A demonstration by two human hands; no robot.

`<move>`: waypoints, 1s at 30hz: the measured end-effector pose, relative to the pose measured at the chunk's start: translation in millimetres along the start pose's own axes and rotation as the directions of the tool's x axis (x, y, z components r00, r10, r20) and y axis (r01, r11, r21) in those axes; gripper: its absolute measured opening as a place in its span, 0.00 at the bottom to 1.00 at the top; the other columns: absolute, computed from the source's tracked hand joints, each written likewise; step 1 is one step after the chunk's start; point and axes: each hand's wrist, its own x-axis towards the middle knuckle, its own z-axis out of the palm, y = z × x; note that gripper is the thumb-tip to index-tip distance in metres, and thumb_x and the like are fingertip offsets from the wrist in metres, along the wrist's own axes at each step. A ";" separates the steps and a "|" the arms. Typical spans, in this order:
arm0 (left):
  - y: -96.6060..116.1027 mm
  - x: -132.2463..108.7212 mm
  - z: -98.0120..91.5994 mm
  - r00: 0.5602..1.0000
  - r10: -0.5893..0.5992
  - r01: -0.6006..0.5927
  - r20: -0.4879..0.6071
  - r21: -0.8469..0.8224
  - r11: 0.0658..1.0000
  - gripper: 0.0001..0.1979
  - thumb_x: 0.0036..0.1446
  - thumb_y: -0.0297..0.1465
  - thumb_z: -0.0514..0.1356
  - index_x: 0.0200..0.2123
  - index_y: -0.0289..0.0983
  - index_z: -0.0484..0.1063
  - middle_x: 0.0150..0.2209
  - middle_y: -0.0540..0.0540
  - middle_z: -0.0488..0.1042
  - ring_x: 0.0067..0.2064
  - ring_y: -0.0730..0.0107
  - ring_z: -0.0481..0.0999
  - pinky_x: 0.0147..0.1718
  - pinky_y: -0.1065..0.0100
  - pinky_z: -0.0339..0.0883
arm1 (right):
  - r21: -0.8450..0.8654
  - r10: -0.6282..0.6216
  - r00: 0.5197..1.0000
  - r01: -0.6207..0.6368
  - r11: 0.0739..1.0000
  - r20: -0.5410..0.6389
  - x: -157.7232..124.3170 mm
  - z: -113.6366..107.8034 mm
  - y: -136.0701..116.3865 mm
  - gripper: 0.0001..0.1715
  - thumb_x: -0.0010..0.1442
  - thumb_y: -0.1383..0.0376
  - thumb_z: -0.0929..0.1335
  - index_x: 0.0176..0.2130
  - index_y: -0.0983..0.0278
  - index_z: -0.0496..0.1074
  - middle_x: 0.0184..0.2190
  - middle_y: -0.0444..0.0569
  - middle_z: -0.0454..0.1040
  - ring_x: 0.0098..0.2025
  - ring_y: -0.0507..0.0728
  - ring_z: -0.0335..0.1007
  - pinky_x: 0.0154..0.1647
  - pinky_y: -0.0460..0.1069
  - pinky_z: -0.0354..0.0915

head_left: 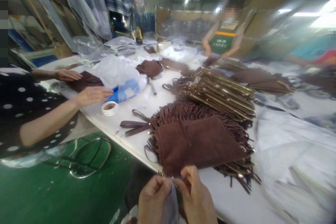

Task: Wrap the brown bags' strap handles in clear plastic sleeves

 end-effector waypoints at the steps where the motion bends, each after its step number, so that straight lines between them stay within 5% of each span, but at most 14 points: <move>1: -0.9 0.7 -0.8 1.000 -0.018 0.019 0.026 -0.030 0.999 0.22 0.38 0.45 0.73 0.25 0.35 0.71 0.21 0.49 0.71 0.23 0.71 0.69 0.24 0.71 0.63 | 0.025 0.012 1.000 -0.012 1.000 0.026 1.0 -1.5 0.7 0.05 0.65 0.58 0.64 0.38 0.56 0.61 0.22 0.37 0.74 0.25 0.56 0.76 0.25 0.45 0.65; 4: -2.4 3.2 -2.0 0.996 -0.036 0.047 0.081 -0.136 0.990 0.19 0.41 0.41 0.74 0.25 0.34 0.72 0.22 0.49 0.71 0.24 0.73 0.69 0.26 0.73 0.63 | 0.050 -0.014 1.000 0.013 0.999 0.026 -0.6 1.3 1.7 0.08 0.66 0.57 0.62 0.34 0.56 0.62 0.23 0.37 0.73 0.25 0.55 0.75 0.25 0.44 0.63; 9: -6.5 7.5 -4.0 0.993 -0.078 0.098 0.090 -0.241 0.966 0.19 0.38 0.40 0.76 0.25 0.34 0.73 0.23 0.48 0.72 0.25 0.73 0.70 0.28 0.73 0.63 | 0.054 -0.123 0.983 0.131 0.990 -0.135 -12.5 19.4 6.7 0.17 0.69 0.55 0.57 0.36 0.57 0.68 0.29 0.43 0.75 0.30 0.54 0.75 0.30 0.45 0.66; 21: 3.9 -0.6 -3.9 0.999 0.027 -0.028 0.033 0.037 0.999 0.22 0.38 0.46 0.74 0.26 0.34 0.75 0.23 0.48 0.71 0.26 0.72 0.68 0.27 0.73 0.62 | 0.167 -0.280 0.946 0.306 0.937 -0.164 -33.2 42.4 26.0 0.23 0.68 0.52 0.59 0.52 0.61 0.70 0.44 0.53 0.79 0.46 0.59 0.77 0.46 0.48 0.72; 30: 15.7 -6.8 -7.8 0.997 -0.045 0.038 0.060 0.109 0.993 0.22 0.41 0.45 0.72 0.28 0.31 0.78 0.24 0.45 0.74 0.26 0.70 0.69 0.27 0.73 0.62 | 0.068 -0.303 0.951 0.307 0.949 -0.070 -32.3 46.3 43.2 0.29 0.70 0.51 0.55 0.51 0.65 0.73 0.44 0.58 0.80 0.44 0.62 0.80 0.42 0.49 0.75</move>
